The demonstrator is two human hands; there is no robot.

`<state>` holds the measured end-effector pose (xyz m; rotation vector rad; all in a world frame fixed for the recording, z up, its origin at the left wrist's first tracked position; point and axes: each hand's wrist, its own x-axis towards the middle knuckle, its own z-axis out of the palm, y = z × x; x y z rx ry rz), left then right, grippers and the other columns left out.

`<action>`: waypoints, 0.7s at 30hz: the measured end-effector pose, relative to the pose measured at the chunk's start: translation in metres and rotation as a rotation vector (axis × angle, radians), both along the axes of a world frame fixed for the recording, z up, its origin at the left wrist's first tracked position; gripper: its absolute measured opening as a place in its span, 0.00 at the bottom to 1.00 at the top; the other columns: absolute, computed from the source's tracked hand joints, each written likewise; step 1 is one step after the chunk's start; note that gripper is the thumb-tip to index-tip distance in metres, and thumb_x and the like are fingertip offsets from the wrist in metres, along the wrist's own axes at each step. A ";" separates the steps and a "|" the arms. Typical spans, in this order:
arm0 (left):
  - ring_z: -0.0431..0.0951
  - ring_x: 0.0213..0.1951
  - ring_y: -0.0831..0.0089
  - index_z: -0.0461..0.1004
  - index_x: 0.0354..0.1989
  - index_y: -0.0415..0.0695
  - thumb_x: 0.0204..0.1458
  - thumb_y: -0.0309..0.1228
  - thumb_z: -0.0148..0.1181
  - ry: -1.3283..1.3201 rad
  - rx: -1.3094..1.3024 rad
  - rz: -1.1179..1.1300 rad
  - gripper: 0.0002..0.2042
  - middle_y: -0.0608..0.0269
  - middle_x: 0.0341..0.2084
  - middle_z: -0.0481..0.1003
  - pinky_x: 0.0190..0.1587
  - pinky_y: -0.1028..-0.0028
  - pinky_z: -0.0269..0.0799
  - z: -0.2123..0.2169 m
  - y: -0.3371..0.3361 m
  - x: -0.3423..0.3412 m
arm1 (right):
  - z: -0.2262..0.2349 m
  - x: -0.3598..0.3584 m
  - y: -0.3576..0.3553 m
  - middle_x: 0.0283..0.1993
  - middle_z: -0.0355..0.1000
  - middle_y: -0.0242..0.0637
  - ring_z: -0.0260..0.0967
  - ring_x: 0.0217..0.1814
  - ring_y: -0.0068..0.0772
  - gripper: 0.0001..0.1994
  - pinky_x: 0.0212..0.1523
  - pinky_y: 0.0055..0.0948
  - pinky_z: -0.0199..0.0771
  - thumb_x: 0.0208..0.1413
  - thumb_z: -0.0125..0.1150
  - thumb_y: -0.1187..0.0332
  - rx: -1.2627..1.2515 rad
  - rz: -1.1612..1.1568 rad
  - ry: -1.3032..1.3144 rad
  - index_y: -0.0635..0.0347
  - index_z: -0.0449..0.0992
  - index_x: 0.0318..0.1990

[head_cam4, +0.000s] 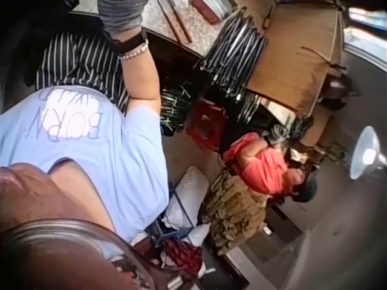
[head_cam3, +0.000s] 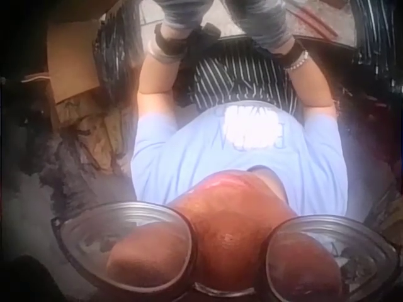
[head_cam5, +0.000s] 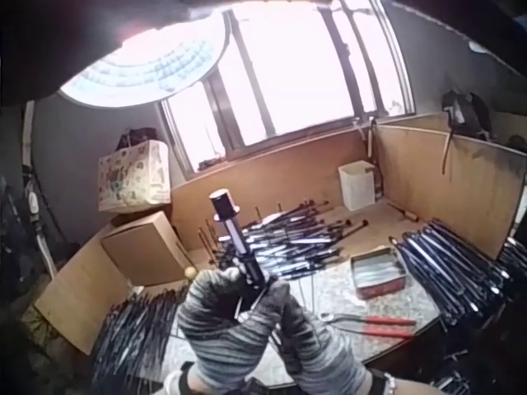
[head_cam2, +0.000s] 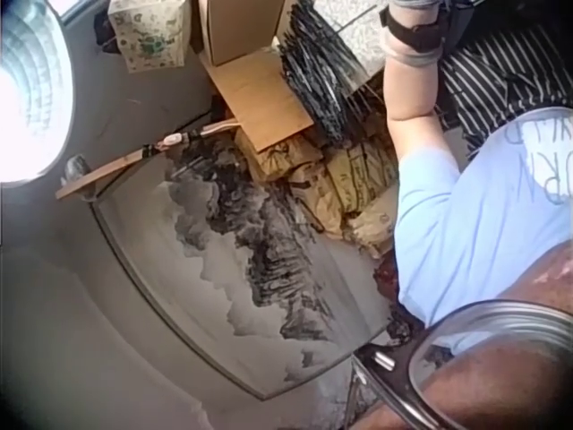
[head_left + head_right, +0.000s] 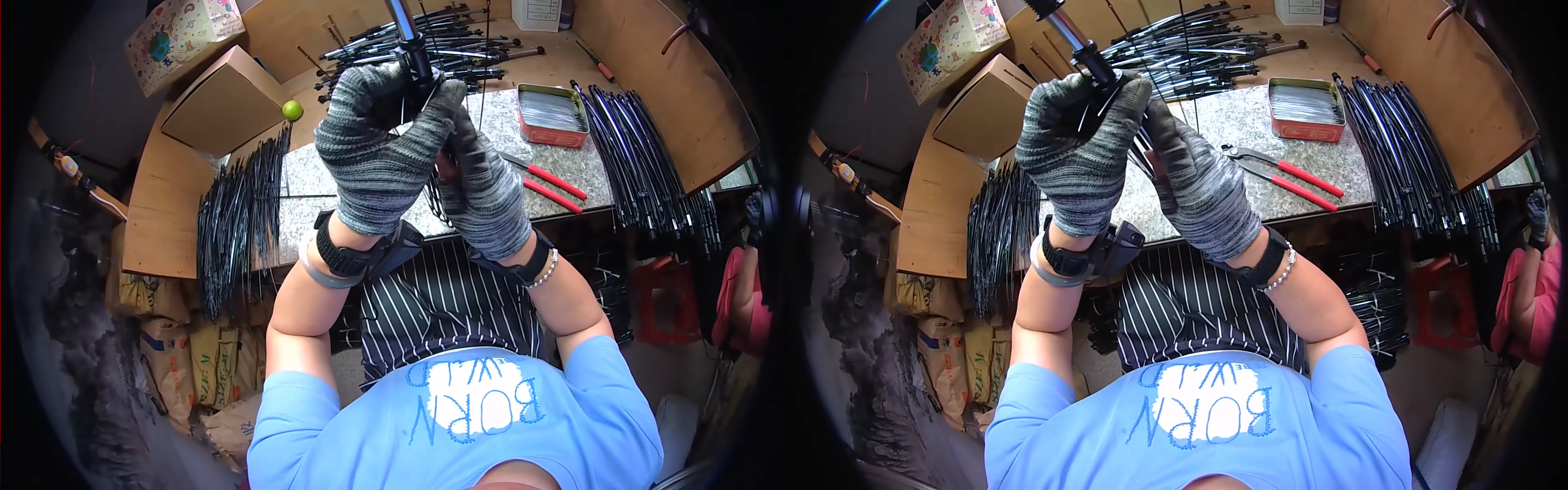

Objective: The person gathers umbrella ribs, aligns them, and threads a wire through the rib tips. They then wrap the wire around an umbrella shaft, twist the ends, and tighten the connection using pliers before repeating the process.

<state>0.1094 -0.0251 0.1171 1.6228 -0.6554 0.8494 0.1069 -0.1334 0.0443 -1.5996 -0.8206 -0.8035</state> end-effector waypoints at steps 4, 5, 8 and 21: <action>0.76 0.35 0.72 0.62 0.45 0.39 0.42 0.19 0.60 -0.205 0.028 0.020 0.20 0.54 0.44 0.68 0.39 0.77 0.73 0.003 -0.005 -0.003 | 0.004 0.004 -0.004 0.48 0.67 0.43 0.67 0.49 0.32 0.20 0.48 0.28 0.69 0.50 0.51 0.80 0.204 0.191 0.085 0.63 0.62 0.52; 0.75 0.35 0.73 0.61 0.48 0.40 0.42 0.19 0.60 -0.309 0.016 -0.009 0.23 0.55 0.47 0.67 0.39 0.77 0.72 0.003 -0.008 0.000 | 0.005 0.009 -0.009 0.48 0.67 0.43 0.67 0.49 0.32 0.20 0.48 0.28 0.69 0.50 0.51 0.80 0.198 0.185 0.085 0.63 0.62 0.52; 0.73 0.38 0.72 0.57 0.52 0.43 0.41 0.19 0.60 -0.306 -0.027 -0.044 0.27 0.56 0.48 0.65 0.41 0.76 0.71 0.012 0.012 0.000 | 0.005 0.023 -0.027 0.45 0.69 0.42 0.68 0.47 0.33 0.18 0.48 0.33 0.69 0.52 0.53 0.73 0.342 0.604 0.506 0.63 0.63 0.51; 0.72 0.43 0.69 0.64 0.51 0.43 0.35 0.24 0.67 0.380 0.007 -0.572 0.29 0.57 0.45 0.69 0.45 0.72 0.70 0.009 0.040 0.019 | 0.002 0.029 -0.034 0.43 0.70 0.40 0.70 0.44 0.33 0.18 0.45 0.32 0.71 0.52 0.54 0.67 0.056 0.731 0.597 0.63 0.64 0.49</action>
